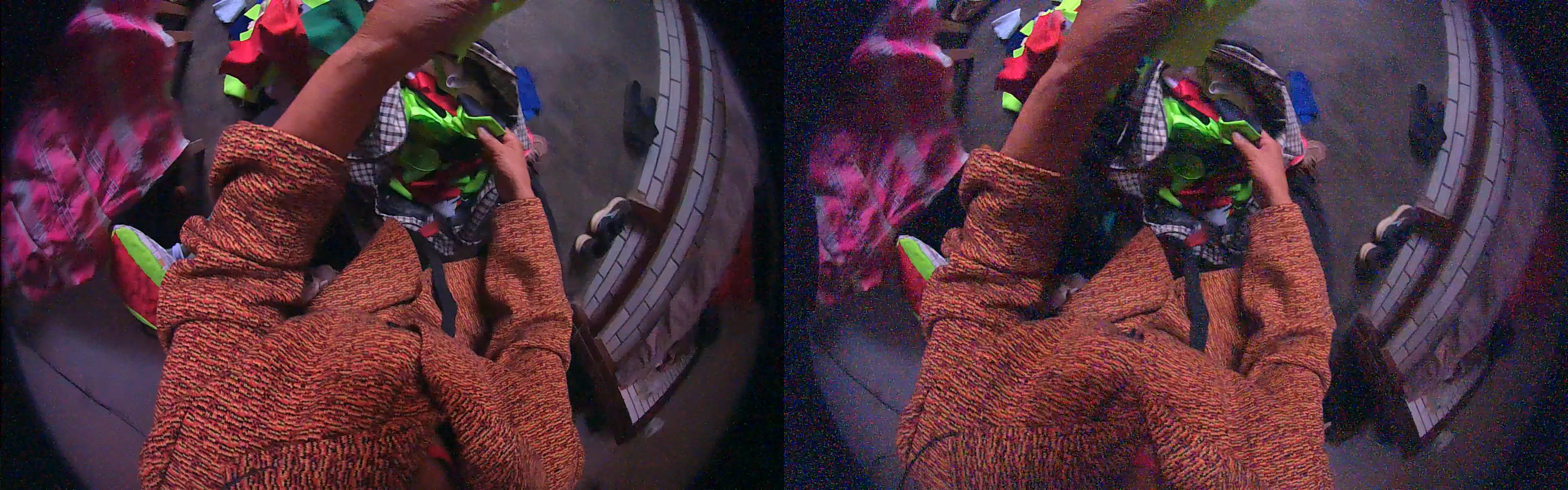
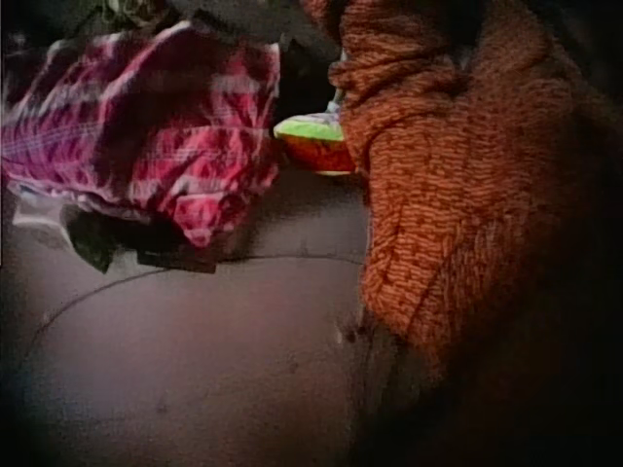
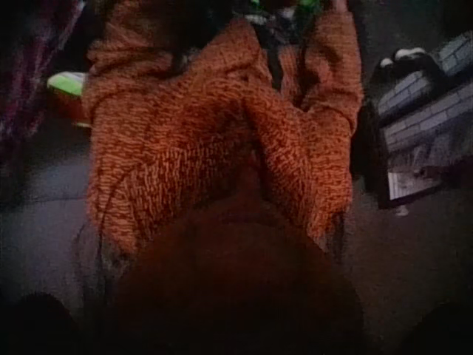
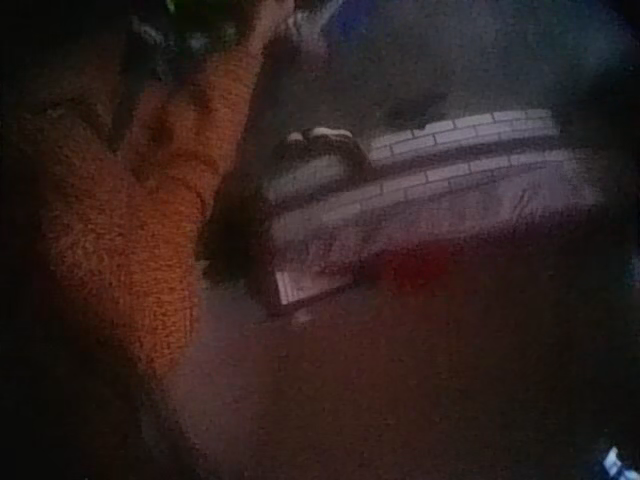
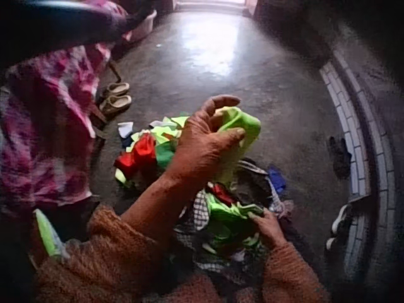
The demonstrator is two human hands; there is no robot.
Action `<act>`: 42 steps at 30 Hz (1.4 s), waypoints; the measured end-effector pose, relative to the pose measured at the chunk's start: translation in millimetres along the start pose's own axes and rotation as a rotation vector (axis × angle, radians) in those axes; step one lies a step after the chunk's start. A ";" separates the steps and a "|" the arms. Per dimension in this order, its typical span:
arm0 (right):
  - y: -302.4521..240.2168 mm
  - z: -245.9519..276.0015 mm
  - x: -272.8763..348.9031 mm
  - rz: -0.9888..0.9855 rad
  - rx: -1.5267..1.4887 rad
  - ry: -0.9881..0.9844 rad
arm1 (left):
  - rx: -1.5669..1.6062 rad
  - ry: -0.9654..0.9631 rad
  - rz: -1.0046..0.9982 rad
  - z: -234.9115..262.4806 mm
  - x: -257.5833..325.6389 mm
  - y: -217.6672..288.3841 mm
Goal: The person sits on the floor and sorts through a pile of colorful fabric pieces. They pick up individual pieces, unfold them, and place them into a checkered bag or onto a separate pile.
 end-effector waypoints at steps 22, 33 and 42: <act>-35.4 -27.9 15.0 0.064 -0.148 -0.101 | -0.145 0.100 0.048 8.7 -1.9 -11.9; -4.3 -51.5 -59.4 0.411 0.737 -0.121 | -0.258 0.340 0.024 43.1 -0.2 4.0; 26.8 -102.6 -116.3 0.341 1.033 -0.349 | -0.308 0.365 0.056 48.3 -7.2 3.0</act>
Point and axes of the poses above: each hand's wrist, its own x-axis away from the middle knuckle, its own z-axis out of the back of the hand, y = z × x, the point moved 9 cm from there along -x, towards the middle knuckle, and after that the axes turned 10 degrees about -x, right-handed, at the moved point
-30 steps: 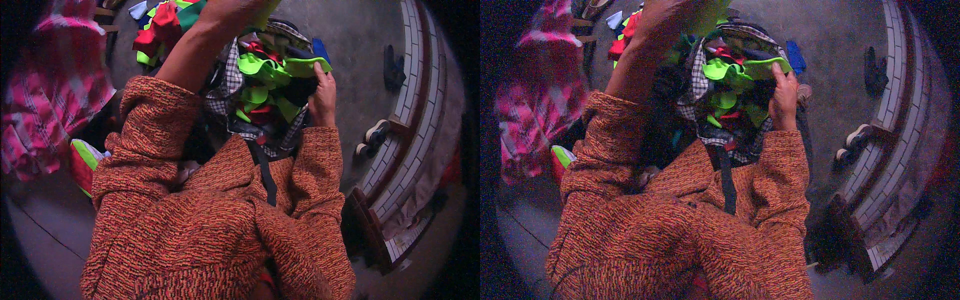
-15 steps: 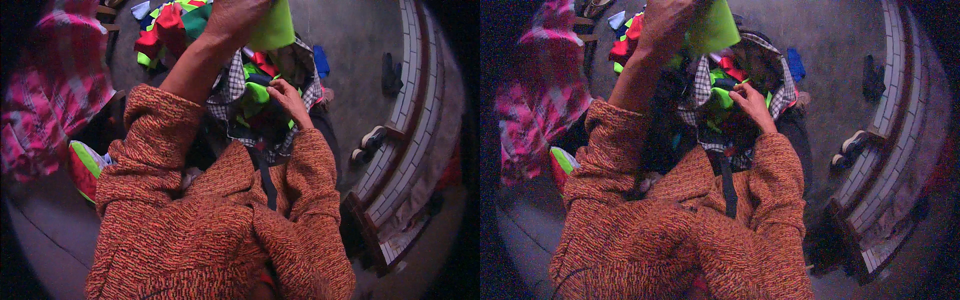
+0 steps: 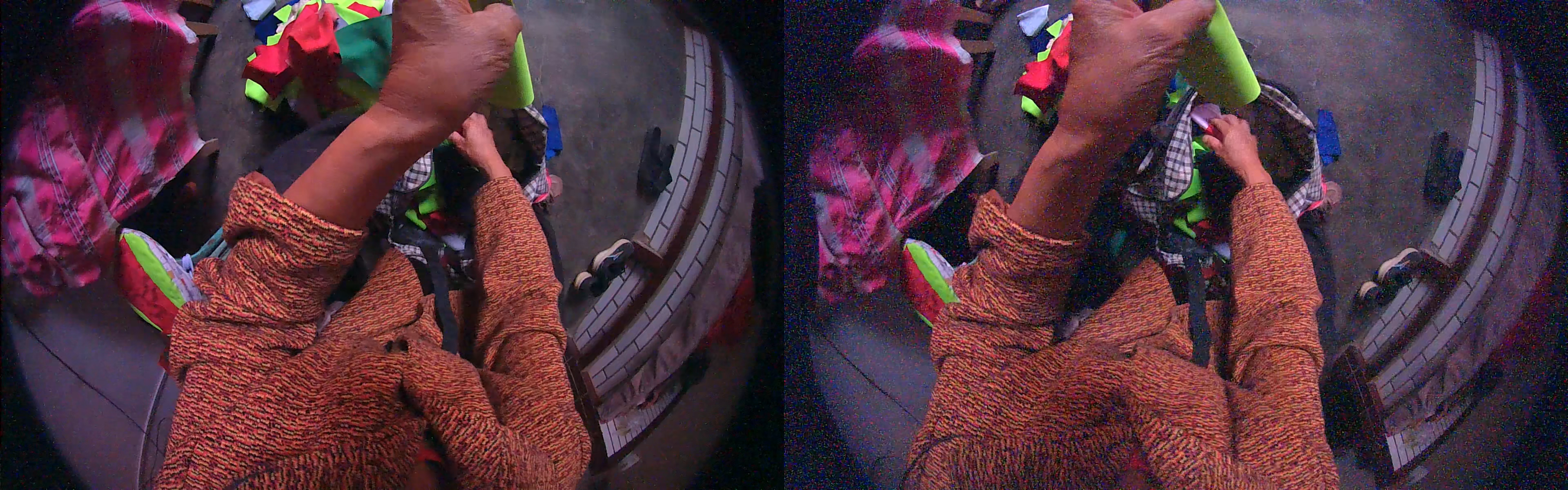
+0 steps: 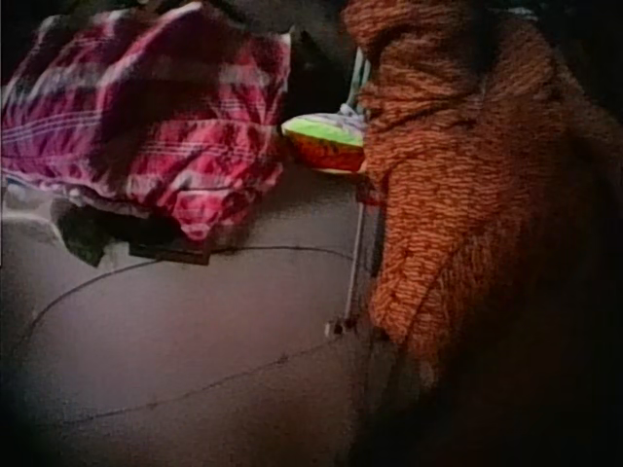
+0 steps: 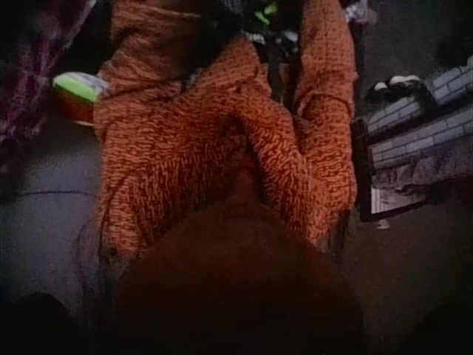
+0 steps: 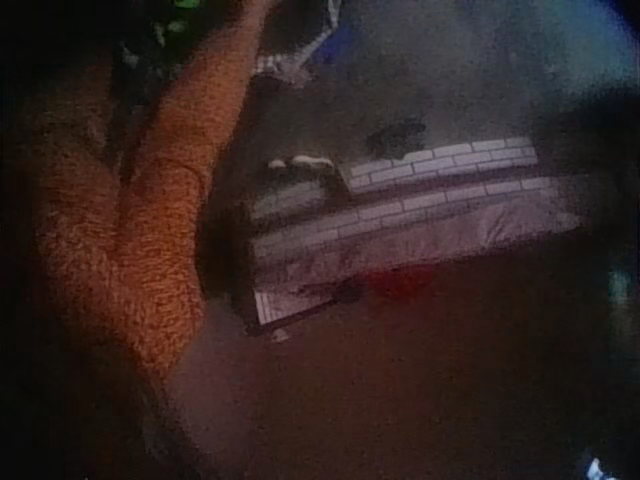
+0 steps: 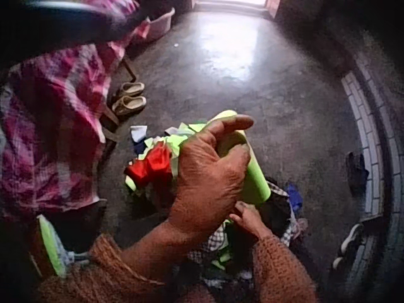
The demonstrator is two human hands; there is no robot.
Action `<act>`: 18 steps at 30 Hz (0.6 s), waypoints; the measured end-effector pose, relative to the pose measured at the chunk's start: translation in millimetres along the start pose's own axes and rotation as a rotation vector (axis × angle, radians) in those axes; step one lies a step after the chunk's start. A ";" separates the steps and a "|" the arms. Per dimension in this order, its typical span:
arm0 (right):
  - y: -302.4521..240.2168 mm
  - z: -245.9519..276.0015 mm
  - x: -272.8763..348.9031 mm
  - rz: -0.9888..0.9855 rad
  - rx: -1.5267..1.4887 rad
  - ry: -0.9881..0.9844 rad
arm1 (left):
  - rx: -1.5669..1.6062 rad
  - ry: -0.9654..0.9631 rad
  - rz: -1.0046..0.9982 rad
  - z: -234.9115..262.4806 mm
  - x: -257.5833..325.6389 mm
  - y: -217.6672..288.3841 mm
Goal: The person sits on the floor and sorts through a pile of colorful fabric pieces. They pick up individual pieces, unfold them, and place them into a checkered bag or onto a separate pile.
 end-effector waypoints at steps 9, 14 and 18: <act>-7.4 83.4 96.2 -0.131 -0.622 0.296 | 0.057 -0.060 0.010 -10.7 5.9 -1.2; -39.2 126.7 163.0 -0.073 -1.141 0.516 | 0.038 -0.087 -0.018 -16.5 11.8 -4.6; -36.4 141.6 187.1 0.105 -1.608 0.695 | 0.043 -0.157 0.018 -23.0 22.1 -0.6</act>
Point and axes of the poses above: each hand's wrist, its own x-axis away from the middle knuckle, its own z-axis out of the back of the hand, y = z × x, the point moved 9 cm from there along -x, towards the middle knuckle, and after that the axes turned 10 degrees about -x, right-handed, at the moved point
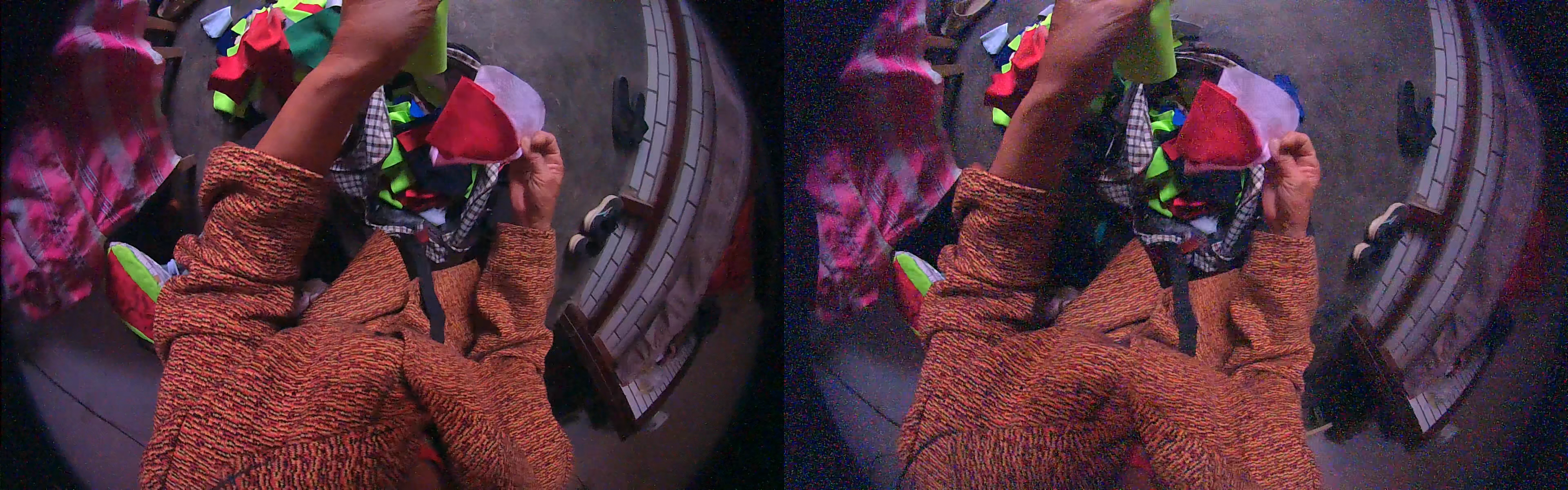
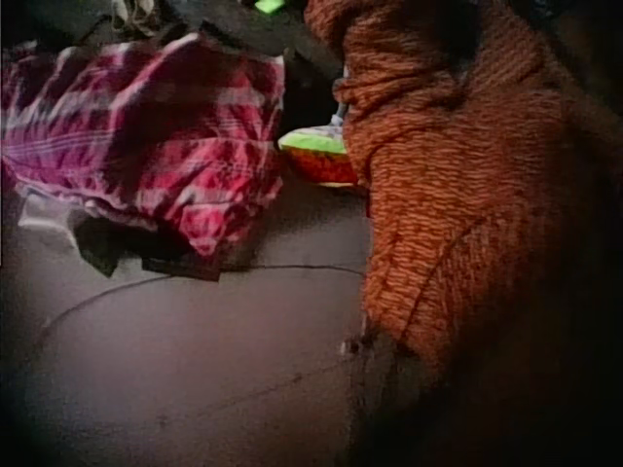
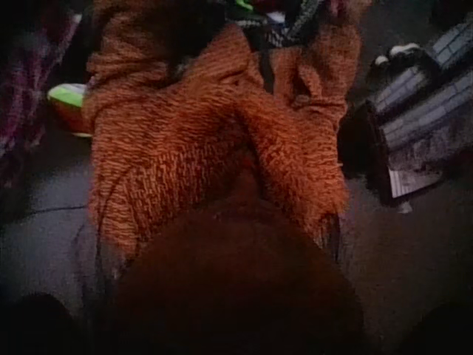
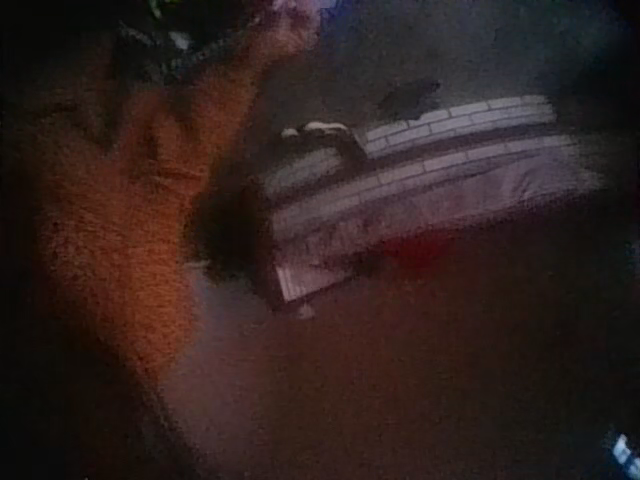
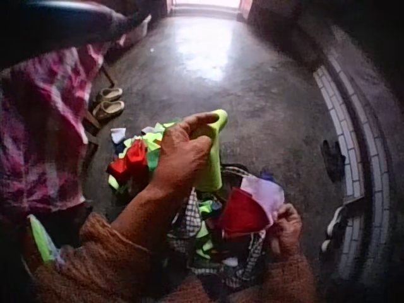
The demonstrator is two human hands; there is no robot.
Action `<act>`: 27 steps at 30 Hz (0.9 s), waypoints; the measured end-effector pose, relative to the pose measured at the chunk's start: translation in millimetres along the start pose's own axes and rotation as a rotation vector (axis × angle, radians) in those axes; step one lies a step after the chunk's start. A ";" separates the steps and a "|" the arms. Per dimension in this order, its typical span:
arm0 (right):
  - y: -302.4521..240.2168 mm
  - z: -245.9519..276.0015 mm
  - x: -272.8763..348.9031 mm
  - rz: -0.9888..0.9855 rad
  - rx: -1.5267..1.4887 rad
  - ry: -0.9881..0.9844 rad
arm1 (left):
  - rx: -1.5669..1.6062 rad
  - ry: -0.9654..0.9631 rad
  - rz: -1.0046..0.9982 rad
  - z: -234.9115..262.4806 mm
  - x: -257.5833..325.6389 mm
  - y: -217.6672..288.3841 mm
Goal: The person sits on the floor and sorts through a pile of colorful fabric pieces. They pick up individual pieces, unfold them, and place them into a checkered bag or onto a separate pile.
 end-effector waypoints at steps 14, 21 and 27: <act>-16.8 -16.4 -18.6 0.034 -0.406 0.037 | -0.289 -0.499 0.074 -56.2 24.3 -45.7; -57.7 -21.1 -6.3 0.474 0.145 0.176 | -0.259 -0.601 0.106 -83.0 44.0 -58.8; -46.9 -60.7 4.9 0.566 0.423 -0.011 | -0.259 -0.657 0.263 -97.8 60.3 -84.0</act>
Point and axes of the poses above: each hand's wrist, its own x-axis away from the middle knuckle, its own z-axis out of the back of the hand, y = z × x, the point moved 9 cm from there along -x, towards the middle knuckle, and after that the axes turned 10 degrees about -x, right-handed, at the moved point
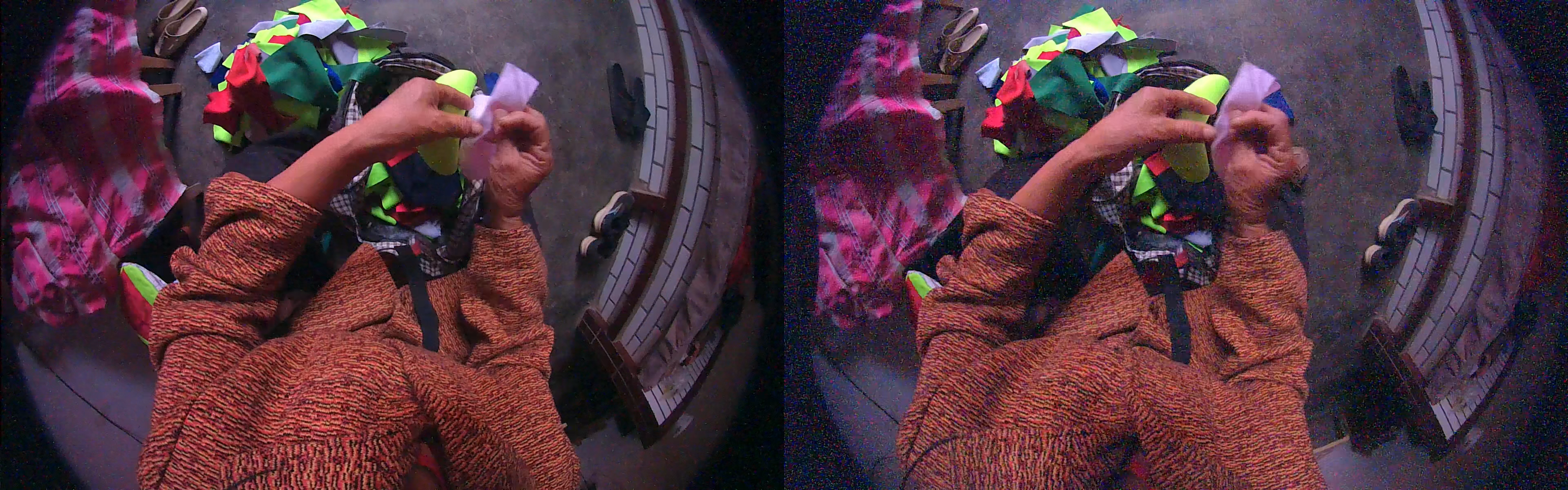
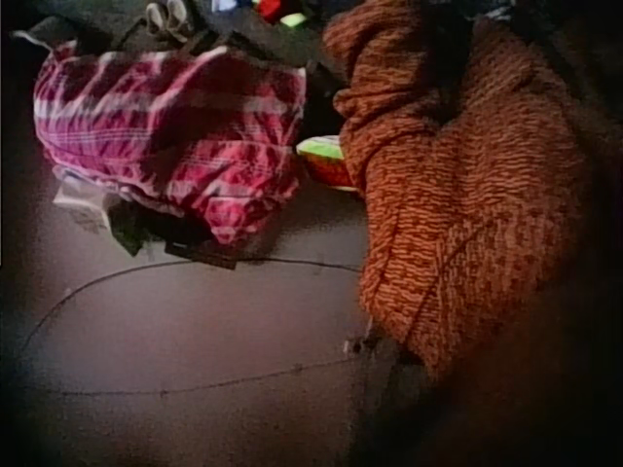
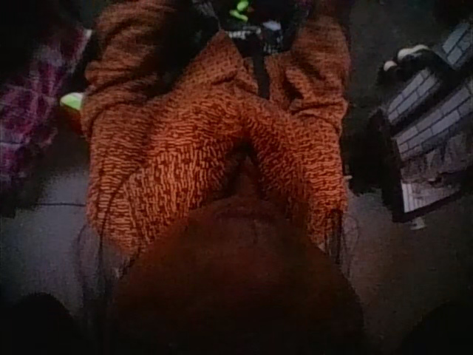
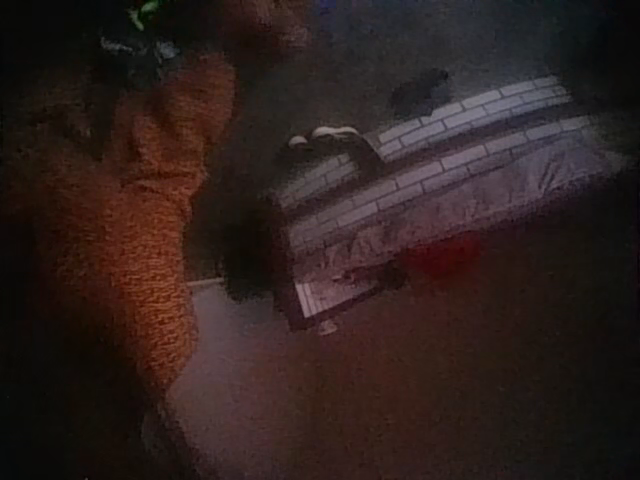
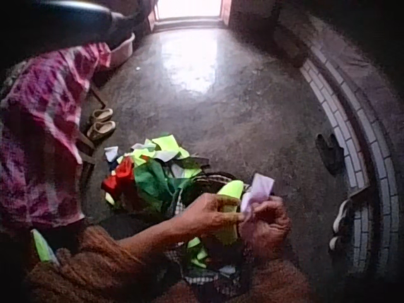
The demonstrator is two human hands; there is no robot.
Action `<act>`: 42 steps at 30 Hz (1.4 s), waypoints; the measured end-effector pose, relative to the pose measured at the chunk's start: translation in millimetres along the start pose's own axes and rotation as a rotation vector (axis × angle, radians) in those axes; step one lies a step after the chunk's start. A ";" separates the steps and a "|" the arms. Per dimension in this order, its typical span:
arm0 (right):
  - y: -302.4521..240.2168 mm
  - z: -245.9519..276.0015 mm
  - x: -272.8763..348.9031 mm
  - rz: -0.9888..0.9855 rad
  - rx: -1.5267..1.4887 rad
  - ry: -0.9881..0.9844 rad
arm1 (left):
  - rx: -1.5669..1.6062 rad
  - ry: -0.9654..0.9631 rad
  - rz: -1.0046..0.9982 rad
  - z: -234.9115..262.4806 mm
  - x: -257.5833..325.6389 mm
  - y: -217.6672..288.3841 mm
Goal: The person sits on the floor and sorts through a pile of colorful fabric pieces. They pick up individual pieces, unfold them, and place them into a checkered bag or onto a separate pile.
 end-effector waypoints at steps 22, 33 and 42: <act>13.1 1.4 -16.1 -0.191 -0.074 -0.040 | -0.033 0.626 -0.432 149.0 27.7 35.1; 40.6 12.7 -15.8 -0.301 0.109 -0.015 | -1.145 0.935 0.062 236.6 98.4 8.4; 138.3 20.6 17.7 -0.410 0.459 -0.340 | -1.083 0.859 -0.266 171.1 61.9 51.8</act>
Point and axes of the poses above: each hand's wrist, its own x-axis away from the middle knuckle, its own z-axis out of the back of the hand, y = z × x, the point moved 9 cm from there along -x, towards the middle knuckle, and after that the axes turned 10 degrees about -x, right-handed, at the moved point
